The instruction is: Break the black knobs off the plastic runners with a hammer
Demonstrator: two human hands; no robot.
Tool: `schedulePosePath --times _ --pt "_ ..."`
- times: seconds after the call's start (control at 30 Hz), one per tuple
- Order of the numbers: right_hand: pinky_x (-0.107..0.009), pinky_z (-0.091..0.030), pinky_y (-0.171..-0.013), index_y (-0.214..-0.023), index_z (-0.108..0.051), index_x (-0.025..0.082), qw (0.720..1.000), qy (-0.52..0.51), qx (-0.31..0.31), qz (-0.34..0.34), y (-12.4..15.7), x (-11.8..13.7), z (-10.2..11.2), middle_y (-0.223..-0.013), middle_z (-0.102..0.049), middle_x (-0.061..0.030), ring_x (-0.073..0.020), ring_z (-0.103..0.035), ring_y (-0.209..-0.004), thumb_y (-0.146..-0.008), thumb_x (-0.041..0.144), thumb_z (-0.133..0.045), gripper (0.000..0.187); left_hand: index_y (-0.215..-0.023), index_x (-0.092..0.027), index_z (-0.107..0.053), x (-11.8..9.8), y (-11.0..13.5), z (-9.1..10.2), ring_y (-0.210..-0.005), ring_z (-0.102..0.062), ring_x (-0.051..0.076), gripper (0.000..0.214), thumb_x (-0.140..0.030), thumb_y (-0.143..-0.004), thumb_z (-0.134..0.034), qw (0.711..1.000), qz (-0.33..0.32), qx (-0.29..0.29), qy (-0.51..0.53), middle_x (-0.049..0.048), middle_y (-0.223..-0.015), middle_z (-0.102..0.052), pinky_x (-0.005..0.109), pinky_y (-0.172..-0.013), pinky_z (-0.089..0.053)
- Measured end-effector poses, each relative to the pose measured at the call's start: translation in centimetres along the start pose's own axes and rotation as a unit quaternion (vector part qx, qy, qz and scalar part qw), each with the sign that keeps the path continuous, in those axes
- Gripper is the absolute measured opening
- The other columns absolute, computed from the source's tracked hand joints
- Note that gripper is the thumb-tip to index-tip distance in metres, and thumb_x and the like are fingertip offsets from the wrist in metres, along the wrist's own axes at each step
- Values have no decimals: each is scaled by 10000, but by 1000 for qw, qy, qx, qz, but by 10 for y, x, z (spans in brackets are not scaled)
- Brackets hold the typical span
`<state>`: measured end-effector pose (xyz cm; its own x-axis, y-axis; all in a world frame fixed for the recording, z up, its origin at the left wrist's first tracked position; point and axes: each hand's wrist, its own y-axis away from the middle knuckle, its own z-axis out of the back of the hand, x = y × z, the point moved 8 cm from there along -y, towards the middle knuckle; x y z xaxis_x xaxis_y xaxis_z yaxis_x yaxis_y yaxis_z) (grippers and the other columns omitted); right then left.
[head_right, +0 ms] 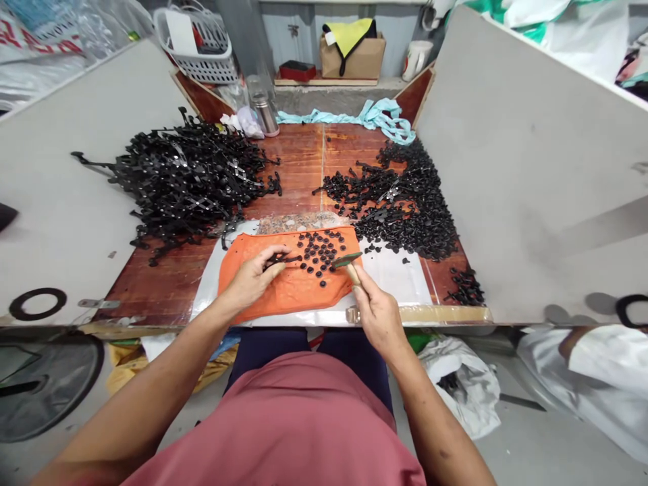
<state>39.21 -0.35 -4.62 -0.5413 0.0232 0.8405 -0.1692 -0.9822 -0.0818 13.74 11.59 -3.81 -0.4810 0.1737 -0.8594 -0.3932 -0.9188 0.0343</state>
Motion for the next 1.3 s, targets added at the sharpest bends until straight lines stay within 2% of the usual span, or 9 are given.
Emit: schedulePosePath --times 0.13,0.27,0.43,0.63,0.77,0.97,1.07,1.23,1.3 --pt "-412 -570 -946 -1549 -503 216 999 13 10 -41 10 -17 -2 -1279 -732 -90 -251 -737 -1011 -1042 391 -457 539 -1293 -261 -634 5 -1 -5 -1085 -694 241 353 -302 -961 -521 994 24 -19 -104 42 -1234 -740 348 -953 -499" --pt "-354 -578 -783 -1554 -497 207 999 16 5 -47 10 -22 -1 -1011 -773 -65 -215 -716 -800 -1038 399 -452 552 -1286 -282 -642 3 1 -6 -1090 -701 259 336 -284 -971 -525 987 38 -12 -156 44 -1229 -748 352 -940 -506" --pt "-363 -573 -828 -1557 -494 219 999 24 12 -44 8 -22 -2 -966 -765 -53 -228 -727 -863 -1036 387 -455 549 -1298 -291 -639 2 1 -7 -1026 -714 246 335 -295 -982 -527 981 44 -4 -189 40 -1190 -760 326 -888 -514" --pt "-399 -559 -988 -1562 -481 229 998 24 22 -50 9 -25 -4 -1299 -727 -69 -265 -705 -1155 -1042 387 -449 544 -1302 -288 -640 4 1 -8 -991 -719 255 333 -314 -989 -527 972 41 -10 -231 52 -1132 -771 322 -850 -515" --pt "-377 -499 -1100 -1542 -512 251 998 56 25 -6 3 -5 -1 -1468 -614 -50 -253 -606 -1323 -1045 350 -453 510 -1302 -282 -644 2 2 -9 -1023 -715 258 332 -300 -989 -534 969 32 -11 -244 65 -1169 -762 324 -866 -511" --pt "-431 -494 -1123 -1561 -479 305 991 88 66 75 -18 54 -3 -1417 -655 -22 -254 -670 -1236 -1057 287 -451 505 -1296 -278 -658 2 4 -10 -1010 -710 277 330 -327 -990 -542 967 31 -23 -253 90 -1167 -758 337 -838 -512" --pt "-402 -510 -1106 -1602 -396 332 988 82 60 115 -26 75 -12 -1424 -653 -12 -230 -671 -1231 -1066 252 -438 543 -1293 -296 -658 2 4 -10 -996 -708 272 325 -345 -991 -548 968 30 -27 -246 82 -1151 -763 333 -837 -509" --pt "-370 -604 -905 -1562 -461 378 969 203 103 98 -34 72 -42 -1225 -764 -31 -241 -754 -1008 -1042 237 -494 540 -1304 -277 -651 2 5 -10 -1014 -701 282 337 -344 -990 -549 967 34 -24 -251 97 -1146 -760 341 -856 -503" --pt "-353 -596 -908 -1585 -426 364 969 200 90 108 -35 74 -43 -1251 -754 -35 -235 -747 -1027 -1057 251 -467 541 -1297 -284 -652 1 5 -11 -1006 -703 280 330 -349 -989 -550 966 33 -22 -254 91 -1135 -762 335 -852 -502"
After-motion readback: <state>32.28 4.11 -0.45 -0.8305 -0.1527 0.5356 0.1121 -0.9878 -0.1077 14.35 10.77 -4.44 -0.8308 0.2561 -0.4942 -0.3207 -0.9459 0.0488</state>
